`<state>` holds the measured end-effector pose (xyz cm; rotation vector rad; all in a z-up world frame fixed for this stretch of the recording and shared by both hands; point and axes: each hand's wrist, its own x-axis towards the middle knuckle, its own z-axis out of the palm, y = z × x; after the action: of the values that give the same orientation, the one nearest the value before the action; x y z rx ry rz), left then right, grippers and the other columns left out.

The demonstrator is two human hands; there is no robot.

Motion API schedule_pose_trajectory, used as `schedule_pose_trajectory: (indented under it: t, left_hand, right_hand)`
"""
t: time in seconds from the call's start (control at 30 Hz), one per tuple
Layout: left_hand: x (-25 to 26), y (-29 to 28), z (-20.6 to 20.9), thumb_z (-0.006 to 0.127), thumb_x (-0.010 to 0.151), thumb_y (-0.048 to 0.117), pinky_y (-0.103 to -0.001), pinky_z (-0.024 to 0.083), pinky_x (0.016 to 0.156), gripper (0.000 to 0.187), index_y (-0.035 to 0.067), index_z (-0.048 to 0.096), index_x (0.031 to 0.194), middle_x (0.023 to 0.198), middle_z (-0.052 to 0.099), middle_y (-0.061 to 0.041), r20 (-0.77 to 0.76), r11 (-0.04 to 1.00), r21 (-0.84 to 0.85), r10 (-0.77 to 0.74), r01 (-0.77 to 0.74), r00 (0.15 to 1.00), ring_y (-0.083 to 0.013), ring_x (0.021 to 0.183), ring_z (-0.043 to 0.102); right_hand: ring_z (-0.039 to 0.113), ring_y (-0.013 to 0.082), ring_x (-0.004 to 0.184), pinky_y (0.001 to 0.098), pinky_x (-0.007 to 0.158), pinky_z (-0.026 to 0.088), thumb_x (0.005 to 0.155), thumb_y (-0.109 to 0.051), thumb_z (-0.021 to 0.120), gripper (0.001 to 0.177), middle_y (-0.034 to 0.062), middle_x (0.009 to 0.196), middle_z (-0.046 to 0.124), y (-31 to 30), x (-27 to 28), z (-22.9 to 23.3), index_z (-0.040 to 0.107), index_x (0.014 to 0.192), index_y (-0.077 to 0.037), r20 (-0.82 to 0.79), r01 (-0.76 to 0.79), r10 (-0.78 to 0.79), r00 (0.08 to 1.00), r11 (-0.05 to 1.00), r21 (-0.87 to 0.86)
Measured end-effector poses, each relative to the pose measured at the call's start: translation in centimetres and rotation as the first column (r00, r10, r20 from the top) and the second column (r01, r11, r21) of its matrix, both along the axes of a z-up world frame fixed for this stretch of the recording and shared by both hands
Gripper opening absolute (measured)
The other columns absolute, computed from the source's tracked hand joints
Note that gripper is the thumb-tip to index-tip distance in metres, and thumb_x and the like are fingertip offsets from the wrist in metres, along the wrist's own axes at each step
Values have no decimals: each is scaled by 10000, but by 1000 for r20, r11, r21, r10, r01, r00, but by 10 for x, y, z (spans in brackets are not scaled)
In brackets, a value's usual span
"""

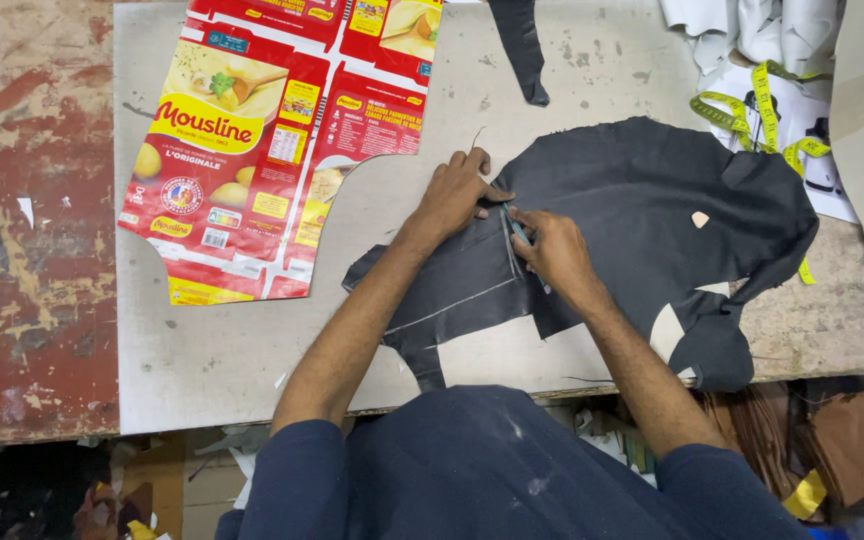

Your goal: The person places a printed cardboard template on a dark fabric, traces the outline with chalk, and cuts the fabric along the marked lines using a utility knife. The person then repeats the process with a second template to cut additional fabric pieces.

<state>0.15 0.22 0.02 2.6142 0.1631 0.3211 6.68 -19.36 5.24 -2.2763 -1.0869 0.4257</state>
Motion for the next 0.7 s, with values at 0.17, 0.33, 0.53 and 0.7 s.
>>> schedule_pose_trajectory:
  t: [0.17,0.33,0.53,0.7]
  left_hand:
    - [1,1,-8,884,672,219,-407,454,898,512,353,798,1159,1213,534,-22,12,1000,2,-17,17,1000,-245,1103,508]
    - [4,-2,-9,863,630,238,-388,456,905,536,365,793,1147,1194,536,3,-26,999,30,19,-19,999,-216,1067,508]
    - [1,0,-3,861,669,219,-395,455,893,527,375,790,1168,1206,524,-18,-24,999,40,-11,12,1000,-231,1077,505]
    - [2,1,-3,855,693,199,-394,458,886,514,379,789,1169,1239,523,-22,-56,1000,21,-20,21,998,-231,1098,506]
  right_hand:
    - [696,161,543,319,554,585,867,-98,772,443,142,932,758,-3,2,-14,694,1303,-72,29,-27,27,999,1000,-10]
    - [687,149,536,304,510,583,885,-112,751,438,127,945,763,-9,-1,-16,675,1314,-67,-32,2,-5,999,995,-102]
    - [683,153,522,316,540,583,893,-109,739,432,138,990,762,-37,-26,-11,673,1318,-65,-8,-13,12,1000,996,-92]
    - [690,168,571,331,580,596,903,-141,727,451,126,998,741,-66,-42,-13,643,1341,-73,-14,-40,38,999,987,-158]
